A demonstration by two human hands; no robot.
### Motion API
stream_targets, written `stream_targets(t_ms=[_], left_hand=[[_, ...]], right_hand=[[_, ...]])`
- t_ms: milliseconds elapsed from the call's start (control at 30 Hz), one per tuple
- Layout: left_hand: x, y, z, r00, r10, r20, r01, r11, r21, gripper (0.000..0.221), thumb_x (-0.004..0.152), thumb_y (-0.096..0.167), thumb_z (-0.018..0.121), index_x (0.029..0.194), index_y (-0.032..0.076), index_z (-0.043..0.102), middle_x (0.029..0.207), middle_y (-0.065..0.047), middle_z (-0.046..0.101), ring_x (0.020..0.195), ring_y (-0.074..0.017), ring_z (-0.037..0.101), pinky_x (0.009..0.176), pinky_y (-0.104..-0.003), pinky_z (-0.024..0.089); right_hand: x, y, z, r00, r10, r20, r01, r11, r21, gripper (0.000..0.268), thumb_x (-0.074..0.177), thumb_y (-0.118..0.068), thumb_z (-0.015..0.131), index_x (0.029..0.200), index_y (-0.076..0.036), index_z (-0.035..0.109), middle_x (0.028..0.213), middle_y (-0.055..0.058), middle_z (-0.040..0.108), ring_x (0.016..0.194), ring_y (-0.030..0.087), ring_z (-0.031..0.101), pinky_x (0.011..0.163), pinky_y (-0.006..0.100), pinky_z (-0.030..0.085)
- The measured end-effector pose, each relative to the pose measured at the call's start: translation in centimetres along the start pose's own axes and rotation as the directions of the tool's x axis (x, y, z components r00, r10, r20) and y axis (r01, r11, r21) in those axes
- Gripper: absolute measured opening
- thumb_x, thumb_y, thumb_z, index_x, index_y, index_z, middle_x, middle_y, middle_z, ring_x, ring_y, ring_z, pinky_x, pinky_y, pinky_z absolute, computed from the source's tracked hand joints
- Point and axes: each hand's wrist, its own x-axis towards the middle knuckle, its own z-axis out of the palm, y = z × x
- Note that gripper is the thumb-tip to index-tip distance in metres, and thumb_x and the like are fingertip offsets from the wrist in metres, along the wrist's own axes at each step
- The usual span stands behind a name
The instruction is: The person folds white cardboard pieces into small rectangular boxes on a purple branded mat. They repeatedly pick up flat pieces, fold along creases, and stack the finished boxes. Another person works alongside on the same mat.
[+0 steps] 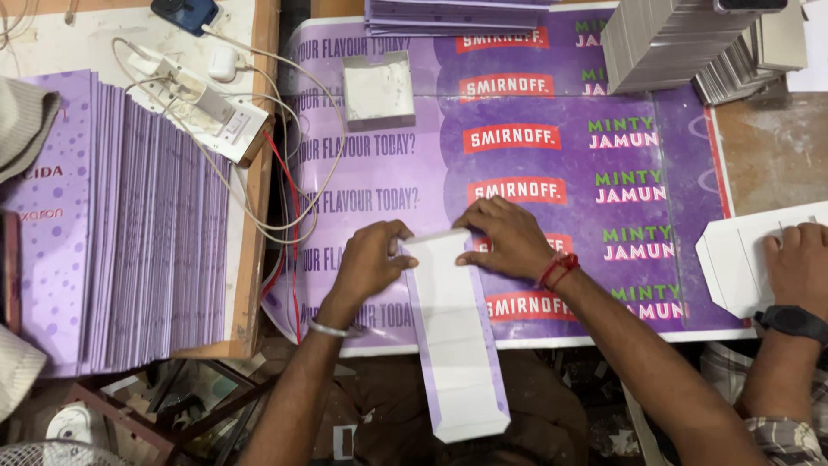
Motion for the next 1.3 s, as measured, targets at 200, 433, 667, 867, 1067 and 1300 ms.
stream_targets(t_ms=[200,433,667,867,1067,1300], left_hand=[[-2.8,-1.5,1.8,0.908,0.346,-0.235,-0.302,0.931,0.203,0.028,0.081,0.022,0.085,0.105,0.009,0.078,0.078,-0.007,0.065,0.058,-0.0235,0.062,0.052,-0.036,0.050],[-3.1,-0.8,3.6,0.907,0.195,-0.373,-0.148,0.977,0.152,0.042,0.084,0.043,0.082,0.105,0.010,0.069,0.102,-0.009,0.067,0.090,-0.0255,0.064,0.078,-0.041,0.052],[-4.2,2.5,7.7,0.936,0.279,-0.215,-0.143,0.859,0.492,0.108,0.084,0.076,0.050,0.147,-0.010,0.037,0.158,-0.030,0.034,0.151,-0.0393,0.020,0.115,-0.070,0.007],[-5.7,2.3,6.8,0.945,0.189,-0.266,-0.029,0.861,0.508,0.107,0.087,0.076,0.048,0.149,-0.009,0.034,0.160,-0.026,0.031,0.155,-0.0360,0.019,0.116,-0.075,0.001],[-4.4,3.7,8.7,0.937,0.248,-0.247,-0.116,0.886,0.449,0.100,0.090,0.072,0.050,0.147,-0.008,0.041,0.157,-0.028,0.039,0.152,-0.0384,0.025,0.116,-0.074,0.001],[-12.9,2.6,6.3,0.884,-0.190,-0.427,0.307,0.925,0.224,0.043,0.088,0.049,0.070,0.110,0.012,0.071,0.123,-0.010,0.071,0.119,-0.0284,0.063,0.104,-0.054,0.039]], right_hand=[[-1.8,0.4,2.8,0.919,-0.230,-0.319,0.211,0.973,-0.094,0.035,0.083,-0.044,0.077,0.104,-0.016,0.078,0.104,-0.002,0.067,0.098,0.018,0.055,0.083,0.038,0.043],[-2.1,-0.4,3.4,0.853,-0.284,-0.438,0.213,0.955,-0.205,0.020,0.087,-0.032,0.080,0.100,-0.016,0.078,0.094,-0.003,0.067,0.087,0.017,0.058,0.076,0.036,0.042],[-2.1,-1.0,2.8,0.847,-0.284,-0.450,0.217,0.956,-0.196,0.018,0.085,-0.028,0.081,0.098,-0.017,0.079,0.091,-0.003,0.066,0.085,0.017,0.059,0.074,0.036,0.041],[-2.2,-0.9,3.2,0.847,-0.268,-0.459,0.213,0.962,-0.169,0.015,0.087,-0.028,0.081,0.096,-0.016,0.078,0.091,-0.002,0.066,0.084,0.016,0.059,0.074,0.036,0.042],[-2.2,-0.7,3.0,0.839,-0.276,-0.469,0.225,0.961,-0.161,0.016,0.088,-0.026,0.079,0.098,-0.015,0.077,0.093,-0.002,0.066,0.086,0.017,0.060,0.074,0.036,0.042],[-1.9,-0.8,3.2,0.888,-0.185,-0.422,0.143,0.981,-0.127,0.015,0.088,-0.027,0.078,0.096,-0.015,0.075,0.094,-0.001,0.066,0.084,0.015,0.059,0.074,0.037,0.040]])
